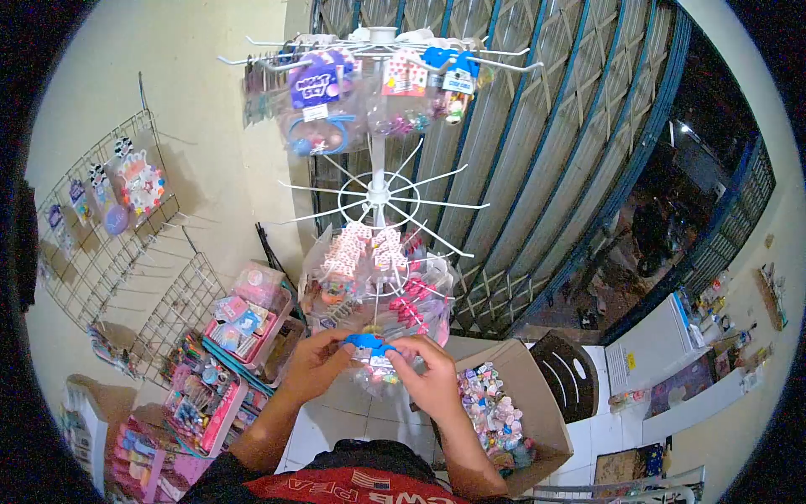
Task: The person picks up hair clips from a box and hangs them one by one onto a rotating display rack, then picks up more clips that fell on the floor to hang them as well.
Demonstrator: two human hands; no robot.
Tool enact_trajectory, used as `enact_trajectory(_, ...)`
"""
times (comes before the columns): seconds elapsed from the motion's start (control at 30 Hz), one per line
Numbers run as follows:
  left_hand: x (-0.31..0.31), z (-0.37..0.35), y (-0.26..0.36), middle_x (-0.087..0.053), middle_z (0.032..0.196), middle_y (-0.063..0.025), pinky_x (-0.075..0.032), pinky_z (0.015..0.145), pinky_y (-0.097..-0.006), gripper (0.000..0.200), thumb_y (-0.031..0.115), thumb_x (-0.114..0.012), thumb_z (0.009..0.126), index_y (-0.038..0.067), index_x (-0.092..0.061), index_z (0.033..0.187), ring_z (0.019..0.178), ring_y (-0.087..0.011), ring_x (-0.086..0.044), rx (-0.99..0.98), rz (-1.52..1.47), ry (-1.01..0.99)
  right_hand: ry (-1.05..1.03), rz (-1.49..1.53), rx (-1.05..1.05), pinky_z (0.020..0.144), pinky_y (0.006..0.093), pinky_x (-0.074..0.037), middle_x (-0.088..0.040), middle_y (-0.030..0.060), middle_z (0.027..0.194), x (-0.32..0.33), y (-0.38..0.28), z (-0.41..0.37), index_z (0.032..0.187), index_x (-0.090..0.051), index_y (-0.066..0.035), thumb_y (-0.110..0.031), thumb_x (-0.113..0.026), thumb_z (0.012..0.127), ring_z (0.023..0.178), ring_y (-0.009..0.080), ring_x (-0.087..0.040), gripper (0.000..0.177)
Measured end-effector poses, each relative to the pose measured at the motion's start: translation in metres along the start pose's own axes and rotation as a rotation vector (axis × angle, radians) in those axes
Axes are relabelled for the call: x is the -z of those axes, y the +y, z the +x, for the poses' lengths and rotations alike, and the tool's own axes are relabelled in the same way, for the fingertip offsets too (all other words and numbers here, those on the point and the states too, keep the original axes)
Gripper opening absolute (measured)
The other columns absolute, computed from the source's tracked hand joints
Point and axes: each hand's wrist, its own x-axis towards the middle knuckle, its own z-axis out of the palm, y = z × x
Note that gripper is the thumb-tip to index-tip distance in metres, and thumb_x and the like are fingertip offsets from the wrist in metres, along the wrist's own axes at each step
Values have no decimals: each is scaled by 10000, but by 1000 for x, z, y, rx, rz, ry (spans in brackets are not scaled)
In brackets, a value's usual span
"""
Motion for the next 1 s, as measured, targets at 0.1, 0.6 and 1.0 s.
enact_trajectory(0.1, 15, -2, 4, -646, 1038, -72, -510, 791, -280, 248, 106, -599, 936, -10, -608, 1154, 911, -114, -604, 5, 7, -12, 13, 108, -69, 709, 242, -465, -660, 47, 848, -12, -4, -4, 967, -680, 0, -11, -712, 812, 766, 95, -577, 159)
enact_trajectory(0.6, -7, 13, 16, -666, 972, -81, -507, 779, -272, 197, 87, -597, 921, -11, -625, 1089, 882, -120, -626, -86, 87, -58, 65, 198, -134, 686, 229, -471, -647, 17, 850, 24, -29, 8, 1031, -667, 9, -34, -675, 873, 768, 67, -572, 164)
enact_trajectory(1.0, -56, 27, -1, -647, 973, -50, -505, 725, -241, 182, 95, -591, 938, -8, -621, 1085, 857, -81, -598, -102, -39, 100, 87, 339, -22, 701, 216, -482, -672, 30, 904, 105, 4, 88, 1053, -662, 19, -40, -645, 898, 784, 69, -603, 167)
